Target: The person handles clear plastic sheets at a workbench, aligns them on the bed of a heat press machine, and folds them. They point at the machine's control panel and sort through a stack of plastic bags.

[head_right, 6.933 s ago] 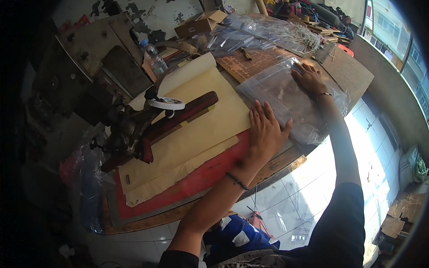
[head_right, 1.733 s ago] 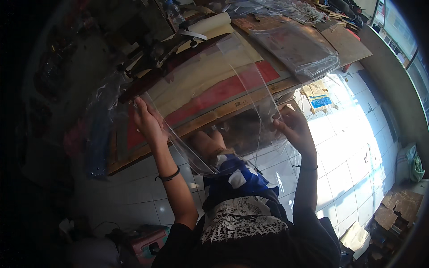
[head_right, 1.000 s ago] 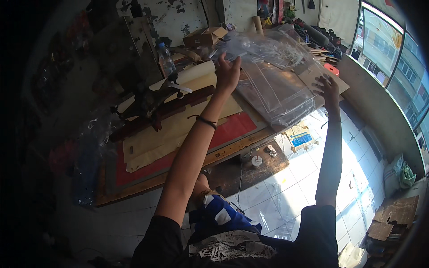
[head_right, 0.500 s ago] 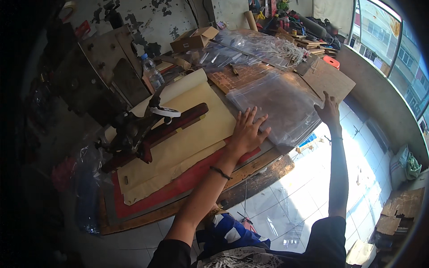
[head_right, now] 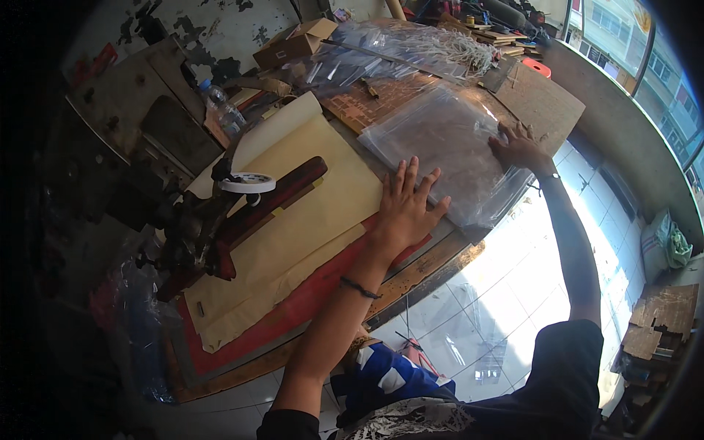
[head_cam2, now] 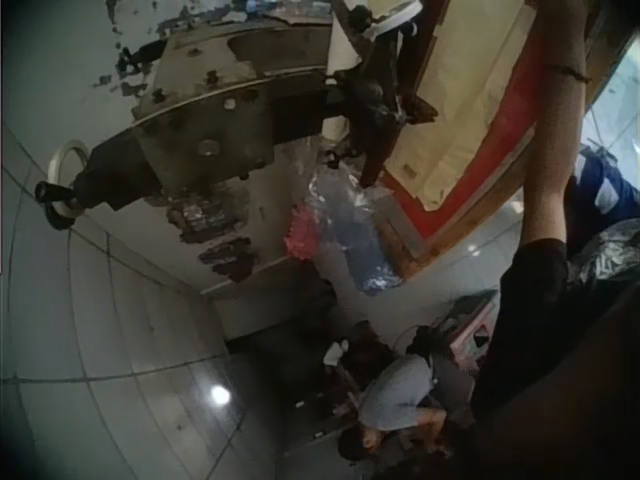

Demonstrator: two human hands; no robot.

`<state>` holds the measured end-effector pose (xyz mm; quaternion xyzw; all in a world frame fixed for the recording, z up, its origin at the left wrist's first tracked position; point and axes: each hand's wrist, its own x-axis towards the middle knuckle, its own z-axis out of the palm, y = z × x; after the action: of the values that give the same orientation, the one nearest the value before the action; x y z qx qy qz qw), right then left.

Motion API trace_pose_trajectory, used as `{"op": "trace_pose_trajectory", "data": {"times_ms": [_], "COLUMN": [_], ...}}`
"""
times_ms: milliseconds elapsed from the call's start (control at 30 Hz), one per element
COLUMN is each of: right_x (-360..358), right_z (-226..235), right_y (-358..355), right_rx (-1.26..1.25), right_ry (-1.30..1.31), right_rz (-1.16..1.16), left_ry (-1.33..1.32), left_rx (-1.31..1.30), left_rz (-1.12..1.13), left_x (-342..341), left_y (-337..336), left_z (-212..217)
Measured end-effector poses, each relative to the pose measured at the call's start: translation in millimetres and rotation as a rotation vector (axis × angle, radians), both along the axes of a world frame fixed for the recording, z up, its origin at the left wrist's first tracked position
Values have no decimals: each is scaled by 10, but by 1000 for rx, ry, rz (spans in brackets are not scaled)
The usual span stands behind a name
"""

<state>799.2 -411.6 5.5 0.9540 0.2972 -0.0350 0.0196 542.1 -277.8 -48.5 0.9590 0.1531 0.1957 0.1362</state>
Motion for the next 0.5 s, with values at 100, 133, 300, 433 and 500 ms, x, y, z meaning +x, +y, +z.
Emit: {"op": "trace_pose_trajectory", "data": {"times_ms": [100,133,300,433,500], "right_x": [199,252,737,606,635], "right_z": [290,337,-288,-512,-441], "right_y": [346,484,1199,1366,1350], "right_rx": [-90,-29,290,243,184], "right_ry": [-51,-136,-118,-170,-216], "right_rz": [145,260,551,540,633], "left_ry": [-12,-29,-47,-27,-41], "left_rx": [14,16,26,1,12], "left_rz": [2,3,-7,30,31], "left_x": [-17,-42,15,-17,-17], "left_y": [6,16,-19,44,-4], "left_z": [-8,-16,-66,-4,49]}}
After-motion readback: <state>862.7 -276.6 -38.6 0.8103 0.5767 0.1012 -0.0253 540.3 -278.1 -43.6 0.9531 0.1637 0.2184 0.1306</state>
